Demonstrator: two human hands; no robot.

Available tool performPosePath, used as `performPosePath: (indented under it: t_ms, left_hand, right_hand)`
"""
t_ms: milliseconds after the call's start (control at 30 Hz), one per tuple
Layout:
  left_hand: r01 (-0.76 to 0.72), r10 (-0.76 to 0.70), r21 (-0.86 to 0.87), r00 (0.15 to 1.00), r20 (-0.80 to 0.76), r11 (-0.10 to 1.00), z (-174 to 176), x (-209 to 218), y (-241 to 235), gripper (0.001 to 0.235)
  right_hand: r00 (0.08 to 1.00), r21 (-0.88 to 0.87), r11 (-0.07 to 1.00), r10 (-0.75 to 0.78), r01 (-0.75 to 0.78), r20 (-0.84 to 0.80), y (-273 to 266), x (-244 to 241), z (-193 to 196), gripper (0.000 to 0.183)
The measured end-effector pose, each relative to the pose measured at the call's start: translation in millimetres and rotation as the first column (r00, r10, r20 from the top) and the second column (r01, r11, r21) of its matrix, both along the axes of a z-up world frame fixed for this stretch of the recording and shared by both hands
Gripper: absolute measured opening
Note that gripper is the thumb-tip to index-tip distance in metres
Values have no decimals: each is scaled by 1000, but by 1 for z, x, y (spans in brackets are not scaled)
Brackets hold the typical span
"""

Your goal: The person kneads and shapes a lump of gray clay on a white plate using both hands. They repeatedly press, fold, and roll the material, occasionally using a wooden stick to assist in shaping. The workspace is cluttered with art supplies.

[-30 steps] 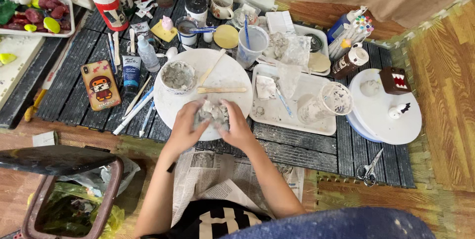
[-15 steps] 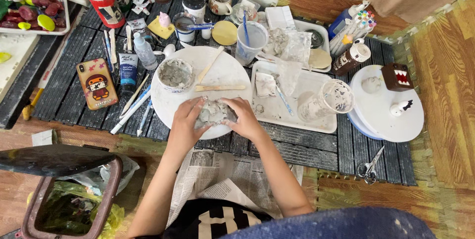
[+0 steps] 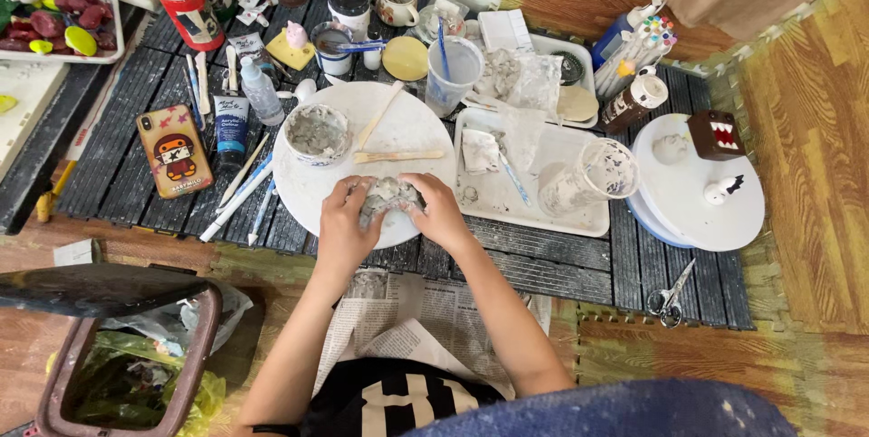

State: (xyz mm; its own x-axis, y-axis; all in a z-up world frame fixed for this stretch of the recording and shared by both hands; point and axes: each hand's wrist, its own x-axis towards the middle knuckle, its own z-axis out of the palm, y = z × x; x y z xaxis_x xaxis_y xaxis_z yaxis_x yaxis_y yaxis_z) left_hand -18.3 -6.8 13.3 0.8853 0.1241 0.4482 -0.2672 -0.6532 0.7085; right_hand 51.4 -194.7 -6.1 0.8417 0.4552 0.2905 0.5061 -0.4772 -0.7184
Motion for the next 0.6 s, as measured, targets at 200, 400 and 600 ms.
performPosePath:
  t_ms: [200, 400, 600]
  left_hand:
    - [-60, 60, 6, 997, 52, 998, -13, -4, -6, 48]
    - [-78, 73, 60, 994, 85, 995, -14, -8, -7, 48]
    - [102, -102, -7, 995, 14, 995, 1, -26, 5, 97]
  right_hand:
    - [1000, 40, 999, -20, 20, 21, 0, -4, -6, 48]
    - [997, 25, 999, -28, 26, 68, 4, -27, 13, 53]
    - [958, 174, 983, -10, 63, -286, -21, -34, 22, 59]
